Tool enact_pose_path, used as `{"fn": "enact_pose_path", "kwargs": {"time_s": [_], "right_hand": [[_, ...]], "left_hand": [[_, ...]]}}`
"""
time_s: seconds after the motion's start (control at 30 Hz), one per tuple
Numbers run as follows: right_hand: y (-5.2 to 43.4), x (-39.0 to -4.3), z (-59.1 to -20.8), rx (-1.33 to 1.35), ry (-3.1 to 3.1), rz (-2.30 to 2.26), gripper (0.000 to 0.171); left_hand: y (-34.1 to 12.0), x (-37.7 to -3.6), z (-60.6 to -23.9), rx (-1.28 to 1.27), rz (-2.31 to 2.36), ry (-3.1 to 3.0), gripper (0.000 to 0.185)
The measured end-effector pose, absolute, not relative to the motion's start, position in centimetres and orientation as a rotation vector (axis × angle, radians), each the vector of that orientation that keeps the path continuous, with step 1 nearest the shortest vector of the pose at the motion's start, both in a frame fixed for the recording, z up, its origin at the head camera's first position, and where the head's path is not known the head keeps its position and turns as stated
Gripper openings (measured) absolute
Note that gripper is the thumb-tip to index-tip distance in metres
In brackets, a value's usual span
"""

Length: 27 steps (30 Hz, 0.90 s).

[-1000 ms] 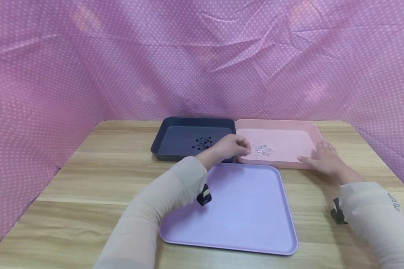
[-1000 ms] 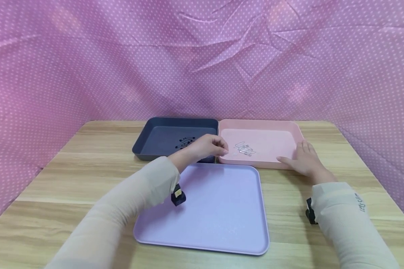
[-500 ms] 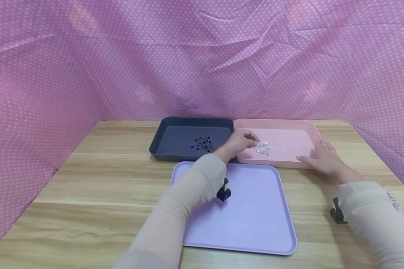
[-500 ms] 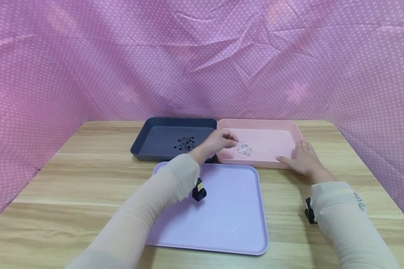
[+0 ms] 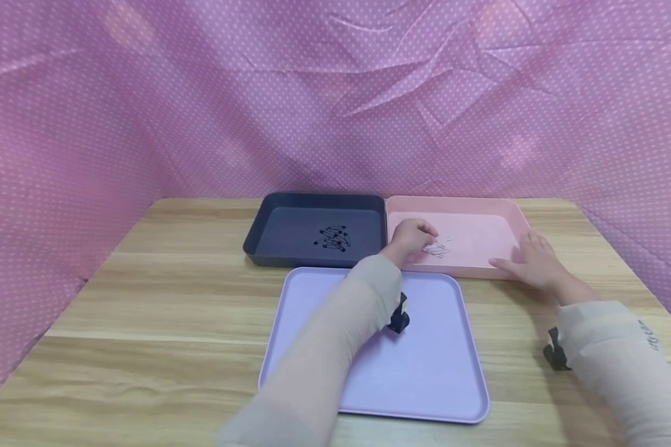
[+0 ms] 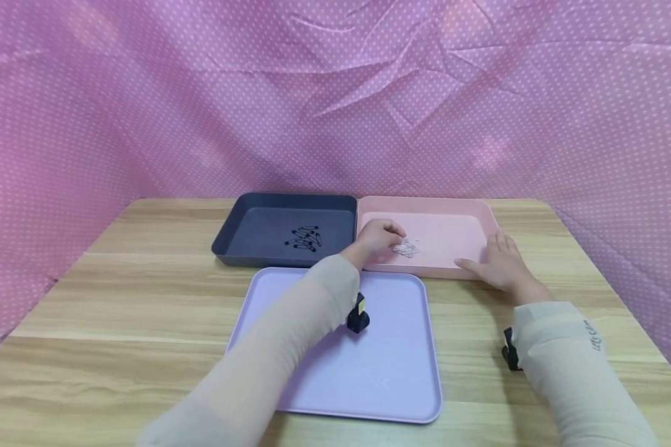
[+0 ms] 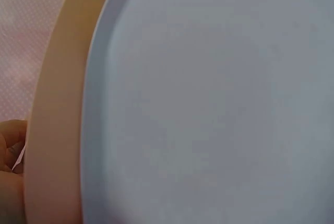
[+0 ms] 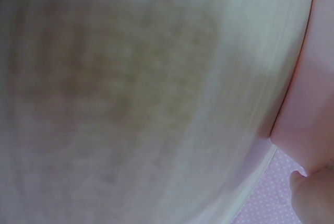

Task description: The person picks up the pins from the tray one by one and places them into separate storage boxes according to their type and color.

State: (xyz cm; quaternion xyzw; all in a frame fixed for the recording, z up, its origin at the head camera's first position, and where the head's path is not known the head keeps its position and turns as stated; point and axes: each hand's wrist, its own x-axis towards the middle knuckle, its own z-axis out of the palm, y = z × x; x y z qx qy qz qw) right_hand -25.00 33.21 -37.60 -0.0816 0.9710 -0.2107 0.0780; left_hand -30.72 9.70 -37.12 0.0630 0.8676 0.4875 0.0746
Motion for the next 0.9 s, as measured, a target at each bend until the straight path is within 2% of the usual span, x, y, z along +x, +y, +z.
{"fn": "enact_pose_path", "kwargs": {"time_s": [0.43, 0.9], "right_hand": [[33.1, -25.1, -37.5, -0.254, 2.920, -0.615, 0.100], [33.2, -25.0, -37.6, -0.255, 2.934, -0.615, 0.100]], "left_hand": [[11.4, -31.0, -37.9, 0.048, 1.428, 2.636, 0.014], [11.9, -31.0, -38.1, 0.061, 1.288, 2.739, 0.015]]}}
